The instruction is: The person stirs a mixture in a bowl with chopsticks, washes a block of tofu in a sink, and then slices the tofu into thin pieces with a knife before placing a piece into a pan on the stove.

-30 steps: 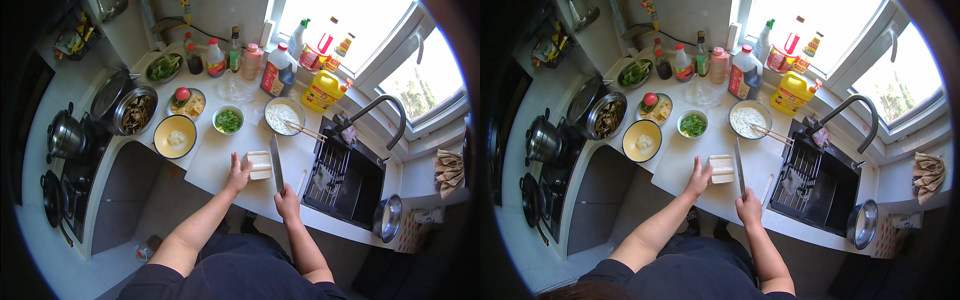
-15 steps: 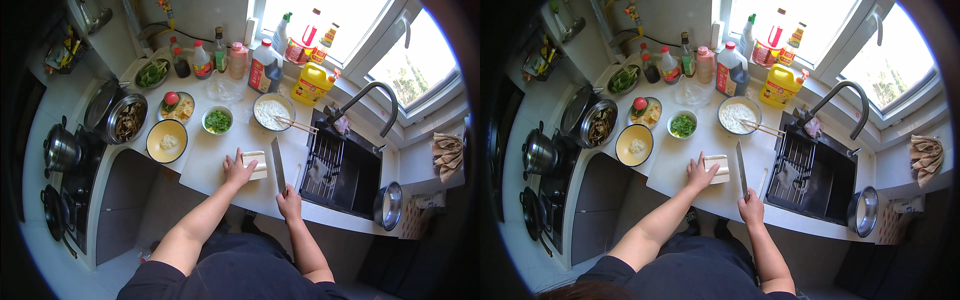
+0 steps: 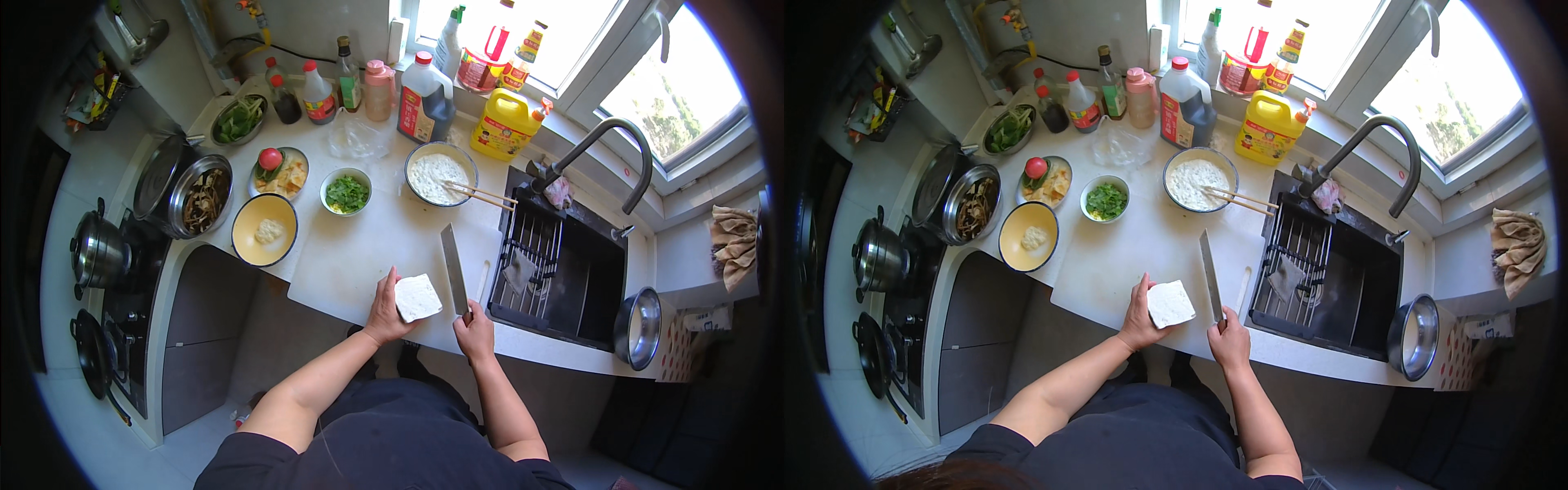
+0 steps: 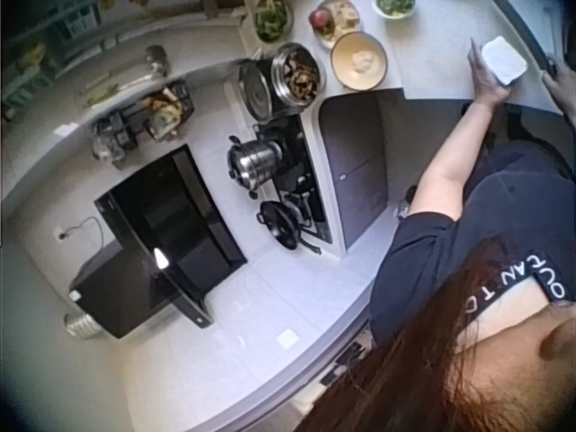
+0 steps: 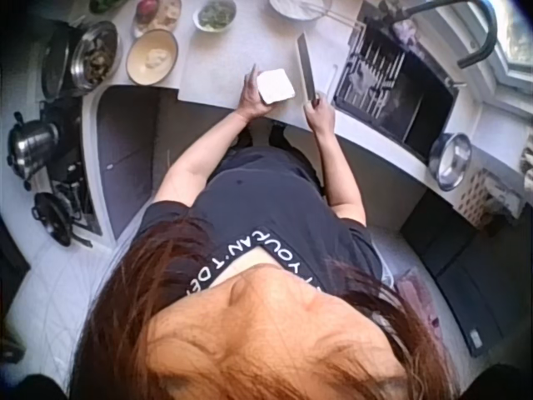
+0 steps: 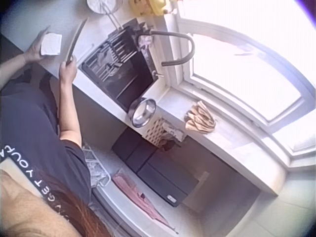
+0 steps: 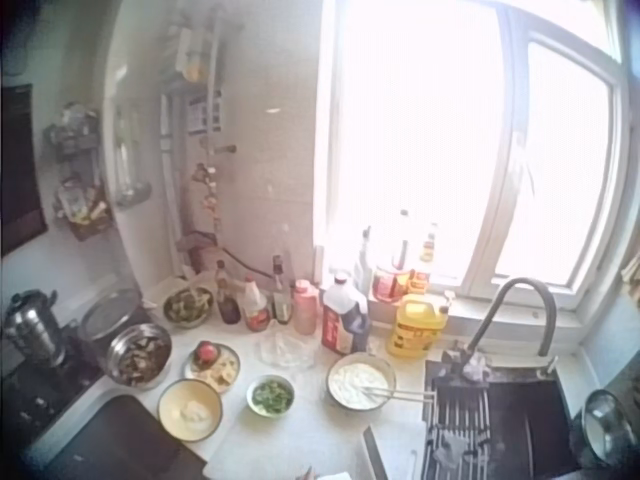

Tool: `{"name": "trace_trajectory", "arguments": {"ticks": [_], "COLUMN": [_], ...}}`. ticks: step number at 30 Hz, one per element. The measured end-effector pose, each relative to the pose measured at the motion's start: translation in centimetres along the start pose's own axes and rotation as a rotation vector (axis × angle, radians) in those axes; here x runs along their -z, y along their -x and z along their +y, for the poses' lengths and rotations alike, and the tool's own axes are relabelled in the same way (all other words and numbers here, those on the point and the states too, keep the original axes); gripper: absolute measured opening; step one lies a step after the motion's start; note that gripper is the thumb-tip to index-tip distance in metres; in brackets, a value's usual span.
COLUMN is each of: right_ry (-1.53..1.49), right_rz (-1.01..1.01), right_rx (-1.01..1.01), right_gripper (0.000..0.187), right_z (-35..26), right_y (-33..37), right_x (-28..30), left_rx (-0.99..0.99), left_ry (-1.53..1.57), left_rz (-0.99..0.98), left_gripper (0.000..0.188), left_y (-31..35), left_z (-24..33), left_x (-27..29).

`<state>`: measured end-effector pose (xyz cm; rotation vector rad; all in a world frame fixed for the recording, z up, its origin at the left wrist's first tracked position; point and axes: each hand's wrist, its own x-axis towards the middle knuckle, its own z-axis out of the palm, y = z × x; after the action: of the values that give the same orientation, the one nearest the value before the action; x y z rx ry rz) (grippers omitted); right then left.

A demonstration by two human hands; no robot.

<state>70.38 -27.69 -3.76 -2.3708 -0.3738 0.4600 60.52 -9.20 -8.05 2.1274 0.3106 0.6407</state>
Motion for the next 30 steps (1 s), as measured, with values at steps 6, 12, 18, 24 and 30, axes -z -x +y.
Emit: {"name": "trace_trajectory", "arguments": {"ticks": [6, 12, 18, 24, 30], "right_ry": [-0.026, 0.011, 0.22, 0.363, 0.424], "right_rz": [-0.007, -0.009, 0.143, 0.147, 0.1], "right_rx": [0.022, 0.052, 0.256, 0.349, 0.313], "right_gripper": [0.043, 0.043, 0.046, 0.05, 0.055], "right_z": [0.1, 0.2, 0.0, 1.2, 0.8], "right_y": [-0.2, -0.4, -0.3, -1.2, -1.5], "right_x": [0.1, 0.2, 0.3, -1.6, -2.5], "left_rx": [0.014, 0.433, 0.903, 0.802, 0.766], "left_ry": [0.019, 0.305, 1.085, 1.059, 1.069], "left_rz": [-0.023, -0.035, 0.256, 0.324, 0.227], "left_gripper": [0.107, 0.11, 0.095, 0.092, 0.097], "left_y": [1.7, -0.5, -3.4, -5.0, -5.5], "left_z": [-1.8, 0.3, 0.9, 0.7, 1.6], "left_x": [-0.6, 0.4, 3.8, 7.4, 8.6]}}
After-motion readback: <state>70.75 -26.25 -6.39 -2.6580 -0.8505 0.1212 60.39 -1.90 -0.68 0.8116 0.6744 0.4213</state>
